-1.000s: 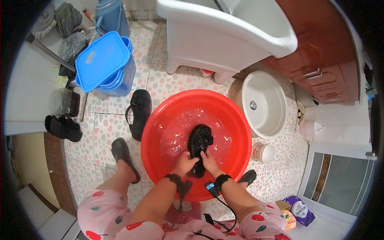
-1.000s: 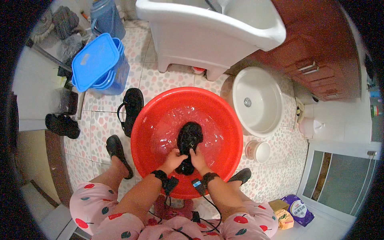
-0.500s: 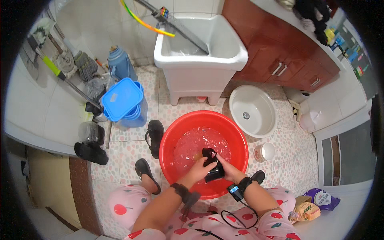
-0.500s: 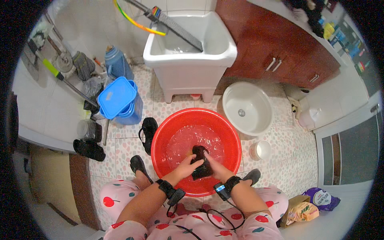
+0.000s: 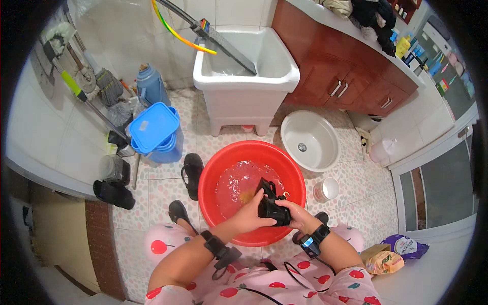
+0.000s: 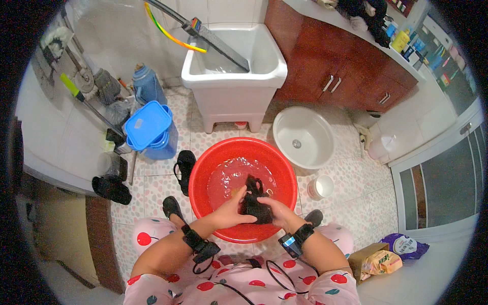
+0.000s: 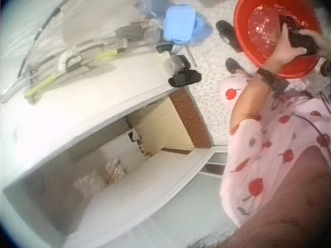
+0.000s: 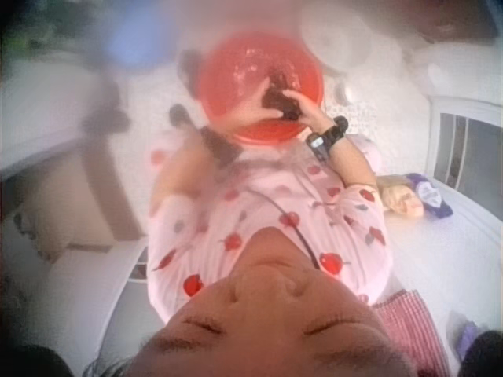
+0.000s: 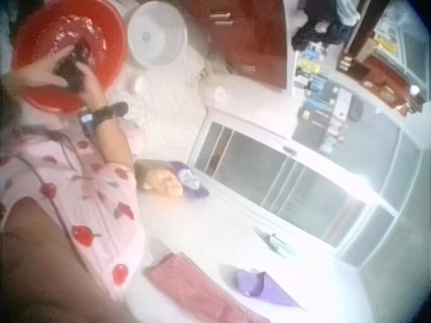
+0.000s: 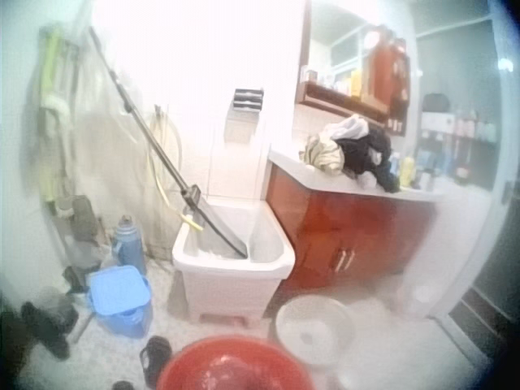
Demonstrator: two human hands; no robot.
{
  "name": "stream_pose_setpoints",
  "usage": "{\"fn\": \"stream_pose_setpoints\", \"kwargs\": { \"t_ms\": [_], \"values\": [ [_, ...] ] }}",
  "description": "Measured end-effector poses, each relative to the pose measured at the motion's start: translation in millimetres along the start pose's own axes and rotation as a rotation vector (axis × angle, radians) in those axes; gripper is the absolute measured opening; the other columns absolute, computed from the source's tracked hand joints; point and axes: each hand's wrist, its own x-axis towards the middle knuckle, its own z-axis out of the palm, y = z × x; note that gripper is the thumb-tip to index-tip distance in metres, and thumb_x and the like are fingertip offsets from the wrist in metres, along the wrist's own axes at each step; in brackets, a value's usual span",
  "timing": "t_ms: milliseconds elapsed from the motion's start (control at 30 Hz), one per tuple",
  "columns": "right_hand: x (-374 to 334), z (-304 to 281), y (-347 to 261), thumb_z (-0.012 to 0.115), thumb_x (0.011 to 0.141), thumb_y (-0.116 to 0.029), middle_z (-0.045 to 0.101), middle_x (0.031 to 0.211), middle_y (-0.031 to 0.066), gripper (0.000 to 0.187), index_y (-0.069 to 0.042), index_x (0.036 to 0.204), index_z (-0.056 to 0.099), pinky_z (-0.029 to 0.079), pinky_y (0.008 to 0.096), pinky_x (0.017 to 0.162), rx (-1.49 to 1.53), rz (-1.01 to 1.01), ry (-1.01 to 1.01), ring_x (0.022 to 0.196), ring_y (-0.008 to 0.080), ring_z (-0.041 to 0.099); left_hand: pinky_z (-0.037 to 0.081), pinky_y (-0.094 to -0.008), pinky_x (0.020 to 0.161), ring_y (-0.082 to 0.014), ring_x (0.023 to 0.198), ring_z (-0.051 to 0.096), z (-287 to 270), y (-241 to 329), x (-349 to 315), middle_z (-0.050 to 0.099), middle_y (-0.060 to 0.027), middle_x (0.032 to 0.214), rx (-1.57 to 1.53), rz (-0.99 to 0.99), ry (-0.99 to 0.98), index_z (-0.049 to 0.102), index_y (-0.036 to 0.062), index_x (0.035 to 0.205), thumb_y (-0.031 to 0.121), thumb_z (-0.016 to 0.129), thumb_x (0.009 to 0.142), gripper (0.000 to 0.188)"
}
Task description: The person washes black shoes by scrubbing them by hand in a red basin of water, then empties the basin into a drain and refills it with fresh water at a sink.
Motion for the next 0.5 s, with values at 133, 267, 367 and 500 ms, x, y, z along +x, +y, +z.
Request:
{"fn": "stream_pose_setpoints", "kwargs": {
  "t_ms": [133, 267, 367, 500],
  "values": [
    [5, -20, 1, 0.049, 0.092, -0.025, 0.055, 0.122, 0.0168, 0.046, 0.002, 0.128, 0.044, 0.047, 0.0371, 0.095, 0.119, -0.037, -0.107, 0.106, 0.025, 0.059, 0.035, -0.0395, 0.103, -0.0323, 0.129, 0.035, 1, 12, 1, 0.028, -0.0247, 0.142, -0.013, -0.122, 0.106, 0.001, -0.0065, 0.142, 0.033, 0.075, 0.075, 0.107],
    [20, -22, 5, 0.05, 0.093, -0.026, 0.059, 0.116, 0.0155, 0.043, 0.003, 0.124, 0.049, 0.048, 0.0361, 0.093, 0.032, -0.075, -0.026, 0.103, 0.0235, 0.061, 0.05, -0.0384, 0.083, -0.0264, 0.117, 0.048, 8, 3, 0, 0.035, -0.0203, 0.137, -0.391, -0.451, 0.029, 0.005, 0.0008, 0.145, 0.033, 0.07, 0.08, 0.097],
    [27, -28, 12, 0.051, 0.092, -0.025, 0.061, 0.11, 0.014, 0.039, 0.003, 0.12, 0.052, 0.05, 0.0332, 0.089, 0.043, -0.064, 0.023, 0.099, 0.0223, 0.061, 0.05, -0.0364, 0.082, -0.0261, 0.116, 0.048, 12, 5, 4, 0.037, -0.0189, 0.135, -0.351, -0.433, 0.082, 0.006, 0.0028, 0.145, 0.035, 0.065, 0.084, 0.091],
    [36, -18, 18, 0.053, 0.091, -0.023, 0.062, 0.105, 0.0112, 0.036, 0.002, 0.117, 0.052, 0.05, 0.0301, 0.085, 0.012, -0.056, -0.002, 0.095, 0.0195, 0.062, 0.051, -0.0347, 0.078, -0.0248, 0.114, 0.049, 24, -28, 1, 0.04, -0.0174, 0.131, -0.171, -0.455, 0.199, 0.011, 0.0036, 0.144, 0.037, 0.061, 0.087, 0.082]
  ]
}}
